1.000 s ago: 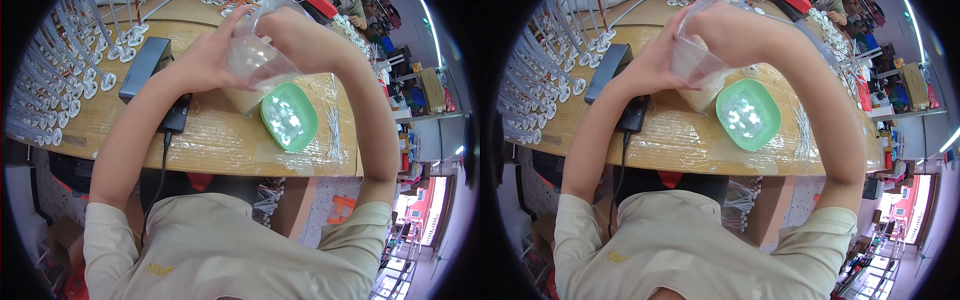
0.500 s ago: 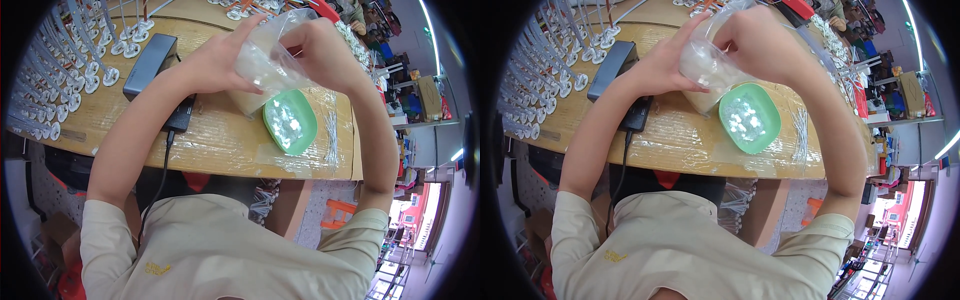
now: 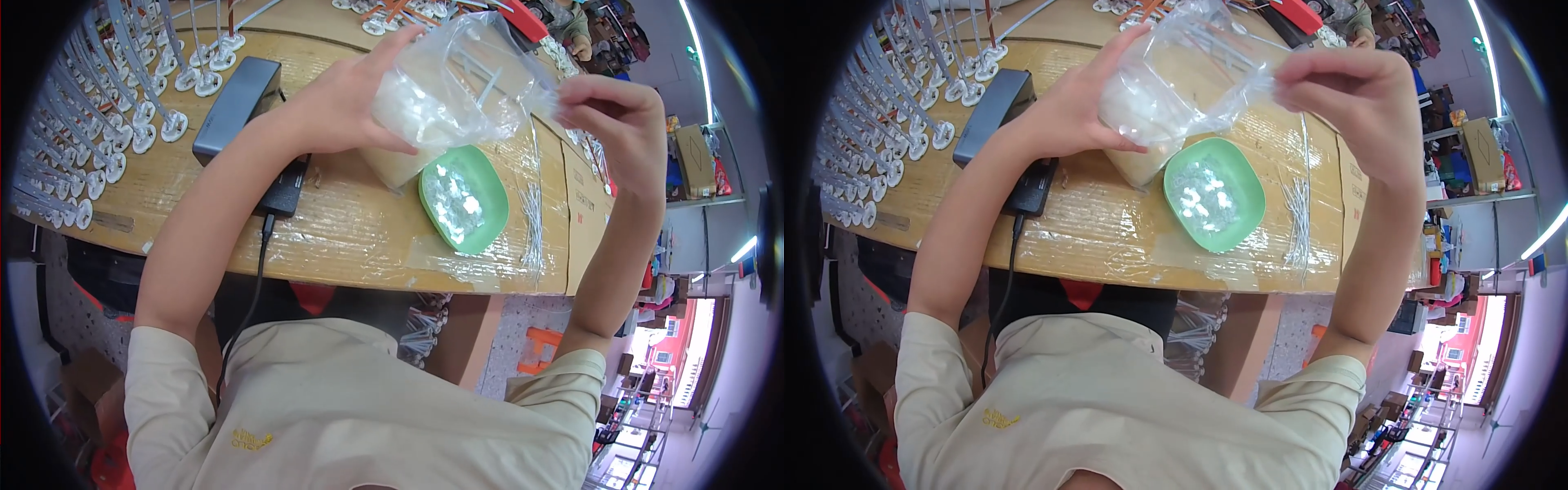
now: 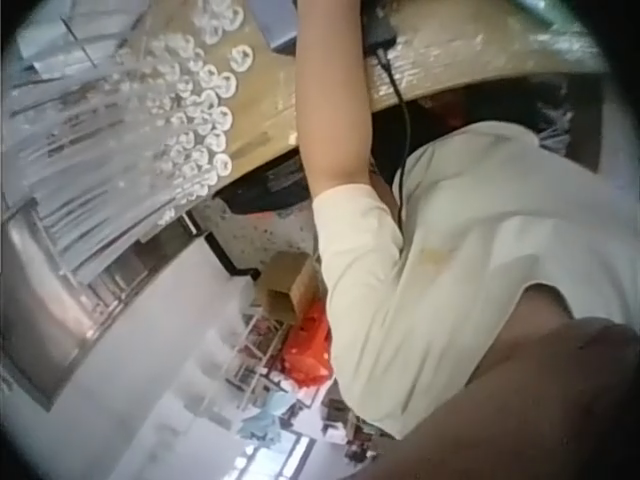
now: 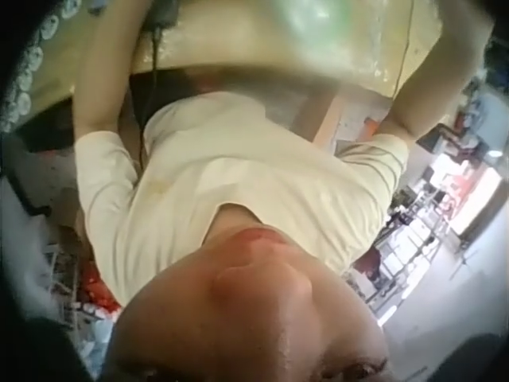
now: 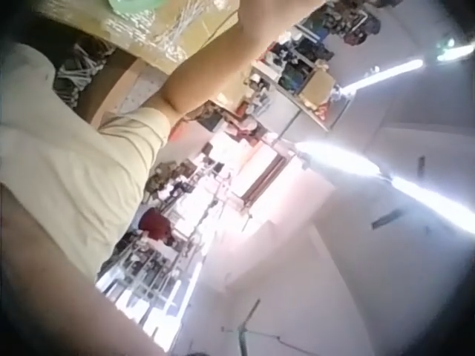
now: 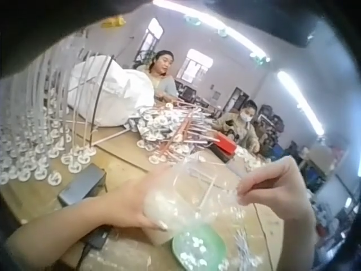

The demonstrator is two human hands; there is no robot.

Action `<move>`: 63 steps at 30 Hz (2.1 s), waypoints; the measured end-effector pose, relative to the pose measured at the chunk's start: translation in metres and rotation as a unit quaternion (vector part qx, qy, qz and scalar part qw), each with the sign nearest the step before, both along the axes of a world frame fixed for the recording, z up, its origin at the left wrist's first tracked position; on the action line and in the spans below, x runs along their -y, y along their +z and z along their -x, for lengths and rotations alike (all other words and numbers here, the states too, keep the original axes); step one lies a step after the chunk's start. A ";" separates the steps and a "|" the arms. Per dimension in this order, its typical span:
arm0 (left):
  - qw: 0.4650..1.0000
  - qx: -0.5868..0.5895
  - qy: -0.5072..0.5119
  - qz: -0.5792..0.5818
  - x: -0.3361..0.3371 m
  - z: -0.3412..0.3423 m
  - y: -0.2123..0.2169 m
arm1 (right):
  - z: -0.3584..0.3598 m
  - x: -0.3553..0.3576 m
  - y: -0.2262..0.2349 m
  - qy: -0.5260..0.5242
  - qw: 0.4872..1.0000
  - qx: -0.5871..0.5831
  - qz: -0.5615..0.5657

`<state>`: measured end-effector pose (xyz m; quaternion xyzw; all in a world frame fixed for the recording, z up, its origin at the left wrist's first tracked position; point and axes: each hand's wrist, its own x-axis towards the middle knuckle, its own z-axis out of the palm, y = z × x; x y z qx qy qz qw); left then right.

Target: Assembling small electronic parts with wires, packing finished sets into a cardboard box, and scooping plastic granules into a container.

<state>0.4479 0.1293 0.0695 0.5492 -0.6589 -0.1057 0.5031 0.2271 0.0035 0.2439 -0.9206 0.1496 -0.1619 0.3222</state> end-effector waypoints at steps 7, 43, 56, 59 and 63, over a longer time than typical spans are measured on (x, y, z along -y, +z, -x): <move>0.999 0.014 -0.048 -0.014 0.000 -0.007 0.010 | 0.045 0.007 -0.065 -0.107 0.989 -0.046 -0.089; 0.998 -0.020 -0.007 -0.061 -0.005 -0.002 0.003 | -0.091 -0.017 -0.043 0.091 0.930 -0.198 0.296; 1.000 0.018 0.020 0.009 -0.001 -0.002 -0.008 | 0.023 -0.015 -0.022 -0.037 0.999 -0.035 -0.007; 0.999 0.036 0.034 0.015 -0.002 -0.003 -0.007 | 0.038 -0.012 -0.065 -0.094 0.988 -0.122 -0.006; 1.000 0.013 0.010 0.003 -0.004 -0.002 -0.004 | 0.046 -0.005 -0.107 -0.132 0.975 -0.170 -0.052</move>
